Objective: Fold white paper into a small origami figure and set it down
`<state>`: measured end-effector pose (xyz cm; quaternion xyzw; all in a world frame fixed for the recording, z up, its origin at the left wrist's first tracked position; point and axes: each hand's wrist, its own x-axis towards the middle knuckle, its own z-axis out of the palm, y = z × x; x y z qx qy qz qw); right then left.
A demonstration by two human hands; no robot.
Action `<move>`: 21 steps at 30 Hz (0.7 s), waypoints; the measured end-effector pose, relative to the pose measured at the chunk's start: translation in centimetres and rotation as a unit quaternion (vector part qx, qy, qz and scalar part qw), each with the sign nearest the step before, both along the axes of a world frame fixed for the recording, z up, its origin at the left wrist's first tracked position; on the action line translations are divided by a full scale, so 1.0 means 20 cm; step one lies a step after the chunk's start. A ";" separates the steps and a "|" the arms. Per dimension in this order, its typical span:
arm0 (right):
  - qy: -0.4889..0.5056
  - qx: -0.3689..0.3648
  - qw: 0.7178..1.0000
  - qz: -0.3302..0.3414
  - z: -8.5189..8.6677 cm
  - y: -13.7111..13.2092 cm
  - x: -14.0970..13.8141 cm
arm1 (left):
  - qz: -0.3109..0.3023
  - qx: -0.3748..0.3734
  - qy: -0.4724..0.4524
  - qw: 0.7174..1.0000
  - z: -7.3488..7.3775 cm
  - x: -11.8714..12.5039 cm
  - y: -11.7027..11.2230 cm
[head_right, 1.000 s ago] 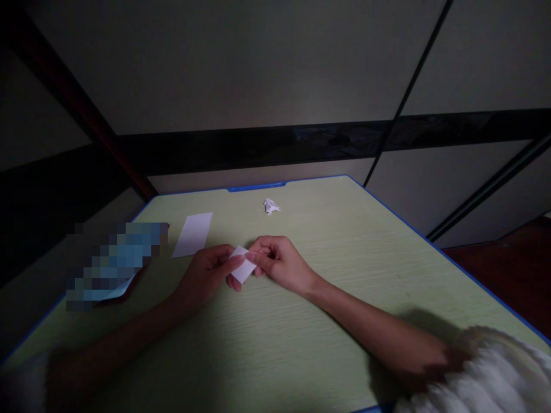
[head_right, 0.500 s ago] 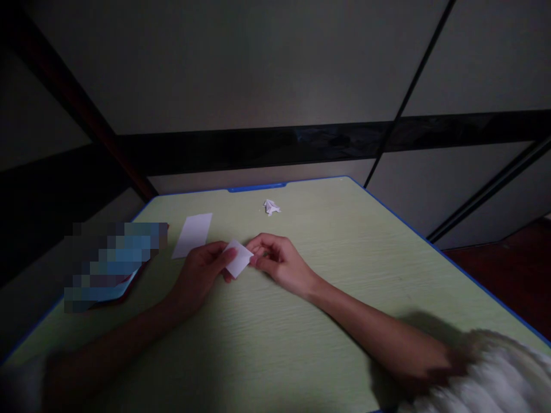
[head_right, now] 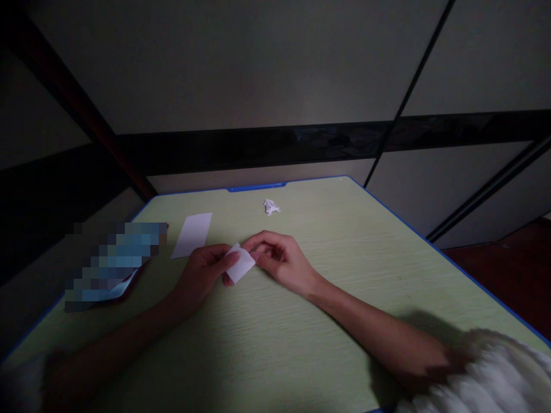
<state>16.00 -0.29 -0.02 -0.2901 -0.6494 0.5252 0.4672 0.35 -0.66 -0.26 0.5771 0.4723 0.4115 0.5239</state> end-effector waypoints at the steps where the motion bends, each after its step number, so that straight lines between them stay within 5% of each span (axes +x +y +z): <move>1: -0.011 0.018 1.000 0.000 0.00 0.00 0.00 | -0.002 -0.002 -0.003 1.000 0.00 0.00 0.00; 10: -0.020 0.030 0.999 0.036 -0.02 0.02 0.01 | -0.003 -0.011 -0.006 1.000 0.00 0.00 0.00; 21: 0.078 -0.133 0.987 -0.030 -0.03 0.05 0.01 | 0.022 -0.023 -0.071 0.997 -0.03 -0.02 0.01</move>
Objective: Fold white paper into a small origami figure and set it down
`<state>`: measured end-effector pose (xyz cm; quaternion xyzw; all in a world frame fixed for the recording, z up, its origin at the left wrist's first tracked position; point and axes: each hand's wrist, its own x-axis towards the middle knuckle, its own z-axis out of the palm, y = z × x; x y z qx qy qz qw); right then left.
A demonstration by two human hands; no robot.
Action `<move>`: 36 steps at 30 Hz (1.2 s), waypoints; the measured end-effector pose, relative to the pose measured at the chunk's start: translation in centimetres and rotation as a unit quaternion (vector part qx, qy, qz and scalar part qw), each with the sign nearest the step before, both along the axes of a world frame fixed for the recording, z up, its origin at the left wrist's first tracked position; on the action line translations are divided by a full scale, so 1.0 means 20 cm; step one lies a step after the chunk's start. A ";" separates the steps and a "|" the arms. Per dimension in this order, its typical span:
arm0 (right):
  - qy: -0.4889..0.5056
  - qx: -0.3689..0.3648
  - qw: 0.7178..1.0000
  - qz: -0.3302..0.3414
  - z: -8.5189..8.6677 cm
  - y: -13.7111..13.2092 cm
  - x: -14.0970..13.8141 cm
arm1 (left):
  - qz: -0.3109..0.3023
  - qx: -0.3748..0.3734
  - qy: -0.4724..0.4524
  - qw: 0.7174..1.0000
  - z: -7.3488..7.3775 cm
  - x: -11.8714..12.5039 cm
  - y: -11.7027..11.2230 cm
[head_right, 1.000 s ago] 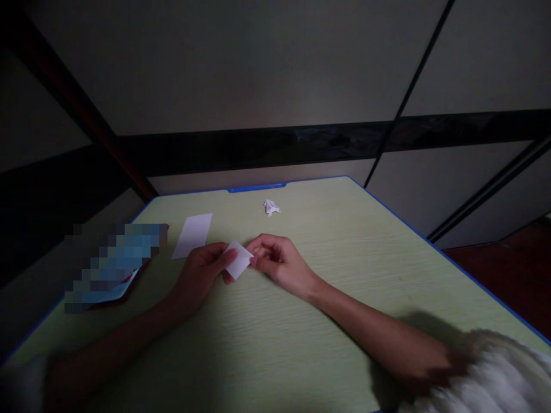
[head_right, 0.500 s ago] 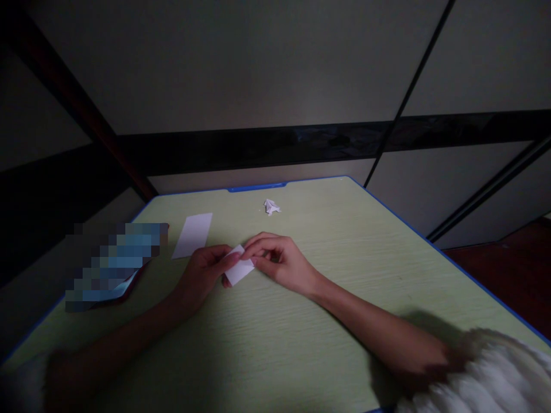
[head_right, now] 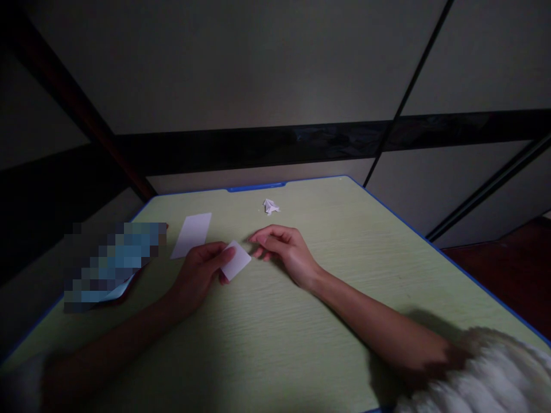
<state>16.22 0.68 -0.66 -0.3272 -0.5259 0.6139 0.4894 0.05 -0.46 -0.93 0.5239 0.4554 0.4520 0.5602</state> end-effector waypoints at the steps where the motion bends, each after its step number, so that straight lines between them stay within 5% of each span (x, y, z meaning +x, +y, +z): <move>1: -0.001 -0.002 1.000 -0.003 0.00 0.00 0.00 | -0.001 0.000 0.001 1.000 0.00 0.00 0.00; 19: -0.079 0.143 0.984 0.075 0.00 -0.01 0.00 | -0.014 0.010 0.057 0.998 0.03 0.01 -0.01; 36: -0.080 0.125 0.985 0.085 0.01 -0.02 0.00 | -0.016 0.021 0.072 0.997 0.03 0.01 -0.01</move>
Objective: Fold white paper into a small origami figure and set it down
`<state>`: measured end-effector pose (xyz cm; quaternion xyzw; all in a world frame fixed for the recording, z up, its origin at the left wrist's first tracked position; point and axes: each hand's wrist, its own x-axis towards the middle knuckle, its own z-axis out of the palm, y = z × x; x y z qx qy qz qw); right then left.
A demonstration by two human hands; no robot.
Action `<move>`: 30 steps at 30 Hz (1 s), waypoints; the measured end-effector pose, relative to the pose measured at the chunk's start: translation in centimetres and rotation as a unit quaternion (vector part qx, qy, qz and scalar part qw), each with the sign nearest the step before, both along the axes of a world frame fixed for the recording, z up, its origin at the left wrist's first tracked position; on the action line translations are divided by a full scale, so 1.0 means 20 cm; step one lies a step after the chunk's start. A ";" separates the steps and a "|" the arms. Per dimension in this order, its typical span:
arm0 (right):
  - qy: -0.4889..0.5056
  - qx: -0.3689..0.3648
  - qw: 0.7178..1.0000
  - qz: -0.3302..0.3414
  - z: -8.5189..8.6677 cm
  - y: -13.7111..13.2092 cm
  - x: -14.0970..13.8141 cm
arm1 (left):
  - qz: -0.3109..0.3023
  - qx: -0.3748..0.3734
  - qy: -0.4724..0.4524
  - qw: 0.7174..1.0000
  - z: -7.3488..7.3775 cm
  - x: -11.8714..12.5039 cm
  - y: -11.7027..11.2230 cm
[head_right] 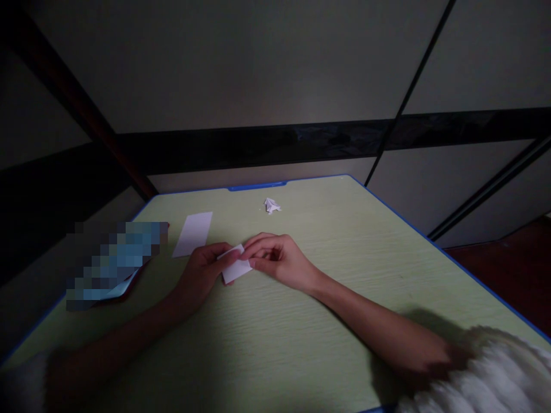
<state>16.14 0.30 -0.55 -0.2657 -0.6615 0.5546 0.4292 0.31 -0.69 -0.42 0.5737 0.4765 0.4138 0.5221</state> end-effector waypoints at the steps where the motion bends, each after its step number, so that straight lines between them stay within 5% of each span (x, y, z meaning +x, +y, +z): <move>1: 0.000 0.000 1.000 -0.002 0.00 0.00 0.00 | -0.003 0.000 0.001 1.000 0.00 0.00 0.00; 16: 0.001 -0.034 0.999 -0.014 0.01 0.00 -0.01 | -0.039 0.016 0.013 0.999 0.01 0.00 -0.01; 25: 0.084 -0.150 0.984 -0.051 0.00 0.02 0.00 | 0.009 0.000 -0.010 1.000 0.00 0.00 0.00; 30: 0.084 -0.155 0.983 -0.054 0.00 0.02 -0.01 | 0.023 0.000 -0.020 1.000 0.00 0.00 0.00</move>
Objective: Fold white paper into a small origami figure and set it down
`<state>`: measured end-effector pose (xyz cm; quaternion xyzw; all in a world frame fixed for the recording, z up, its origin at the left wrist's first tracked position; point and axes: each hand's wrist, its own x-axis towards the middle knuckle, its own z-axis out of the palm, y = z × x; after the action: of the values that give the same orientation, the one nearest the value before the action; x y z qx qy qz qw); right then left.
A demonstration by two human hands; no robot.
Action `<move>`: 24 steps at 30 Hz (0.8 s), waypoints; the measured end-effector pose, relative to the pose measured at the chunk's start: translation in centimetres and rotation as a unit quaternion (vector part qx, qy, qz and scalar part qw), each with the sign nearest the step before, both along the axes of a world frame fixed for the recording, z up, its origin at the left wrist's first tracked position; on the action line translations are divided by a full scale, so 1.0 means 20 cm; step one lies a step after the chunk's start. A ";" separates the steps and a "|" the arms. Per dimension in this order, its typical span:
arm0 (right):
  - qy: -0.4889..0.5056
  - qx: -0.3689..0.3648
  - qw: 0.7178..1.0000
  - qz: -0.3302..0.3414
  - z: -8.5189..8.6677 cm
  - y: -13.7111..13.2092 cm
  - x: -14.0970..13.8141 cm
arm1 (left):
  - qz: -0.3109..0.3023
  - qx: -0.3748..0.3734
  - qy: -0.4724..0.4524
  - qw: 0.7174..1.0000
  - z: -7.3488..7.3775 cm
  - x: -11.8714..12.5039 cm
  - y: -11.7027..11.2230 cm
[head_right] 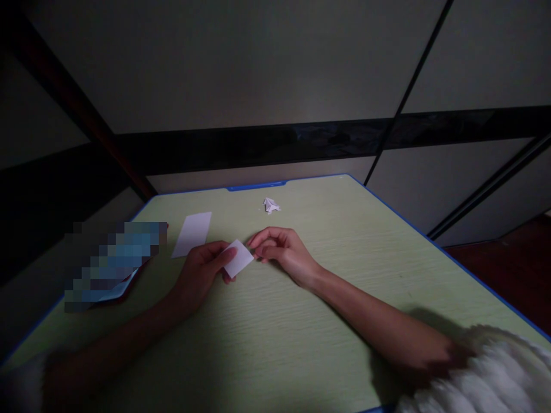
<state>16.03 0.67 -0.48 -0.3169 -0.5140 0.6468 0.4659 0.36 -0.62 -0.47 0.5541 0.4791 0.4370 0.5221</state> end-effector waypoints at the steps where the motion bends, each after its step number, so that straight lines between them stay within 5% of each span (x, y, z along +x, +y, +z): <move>1: -0.003 0.003 1.000 0.001 0.00 0.00 0.00 | 0.002 0.000 0.000 1.000 0.00 0.00 0.00; 15: -0.078 0.138 0.987 0.013 -0.01 0.00 0.01 | -0.014 0.001 0.020 1.000 0.00 0.00 0.00; 24: -0.092 0.143 0.985 0.007 -0.02 0.00 0.01 | -0.034 0.001 0.046 0.998 0.00 0.00 0.00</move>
<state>16.20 0.68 -0.85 -0.3016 -0.6439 0.5381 0.4527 0.36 -0.71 -0.43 0.5901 0.4834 0.3930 0.5134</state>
